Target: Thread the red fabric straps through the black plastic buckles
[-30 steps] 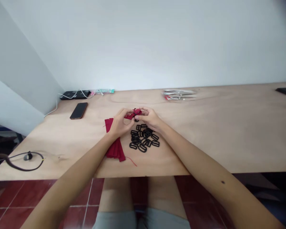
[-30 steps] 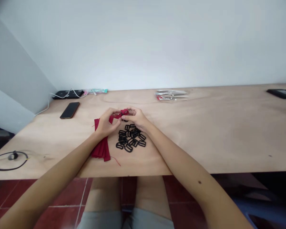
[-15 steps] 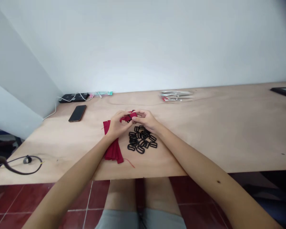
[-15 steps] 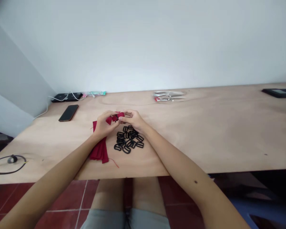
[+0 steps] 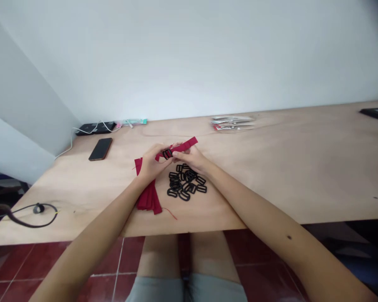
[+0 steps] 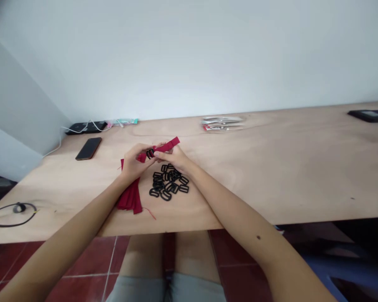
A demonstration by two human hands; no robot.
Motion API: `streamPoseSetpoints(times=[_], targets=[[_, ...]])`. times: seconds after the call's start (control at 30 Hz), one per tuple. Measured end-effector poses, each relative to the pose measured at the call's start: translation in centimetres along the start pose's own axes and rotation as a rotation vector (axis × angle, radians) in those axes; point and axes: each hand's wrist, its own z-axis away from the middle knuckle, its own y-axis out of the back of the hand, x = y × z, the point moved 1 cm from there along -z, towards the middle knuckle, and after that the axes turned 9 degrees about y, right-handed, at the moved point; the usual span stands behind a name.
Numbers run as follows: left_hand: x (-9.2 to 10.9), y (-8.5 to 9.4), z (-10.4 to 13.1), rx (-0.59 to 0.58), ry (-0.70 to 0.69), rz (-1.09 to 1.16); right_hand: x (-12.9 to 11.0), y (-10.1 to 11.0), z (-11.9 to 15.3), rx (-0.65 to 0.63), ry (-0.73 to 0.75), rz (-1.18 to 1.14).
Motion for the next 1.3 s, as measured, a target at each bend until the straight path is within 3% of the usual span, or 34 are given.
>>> streamPoseSetpoints(times=[0.1,0.4,0.57,0.67,0.77,0.83,1.0,1.13,1.3], targets=[[0.1,0.1,0.1,0.001,-0.022,-0.012,0.4,-0.2,-0.1,-0.023,0.034,0.100],[-0.1,0.3,-0.2,0.069,-0.023,-0.049,0.6,1.7,-1.1,0.174,0.100,0.111],[-0.5,0.5,-0.4,0.112,0.109,0.027,0.2,2.7,-1.7,0.216,0.119,0.089],[-0.6,0.8,-0.5,0.159,0.179,0.091,-0.6,3.9,-2.0,0.313,0.153,0.030],[-0.4,1.1,-0.7,0.215,0.333,0.284,-1.7,5.4,-2.0,0.363,0.184,0.019],[-0.3,1.1,-0.9,0.250,0.476,0.505,-2.2,6.0,-1.8,0.313,0.153,0.113],[-0.6,0.6,-1.5,0.240,0.646,0.927,-2.3,5.7,-0.8,-0.048,-0.002,0.279],[-0.9,0.3,-1.7,0.181,0.736,1.082,-2.4,4.6,-0.2,-0.304,-0.127,0.286],[-1.0,0.3,-1.7,0.114,0.805,1.086,-2.8,3.9,0.0,-0.451,-0.163,0.314]])
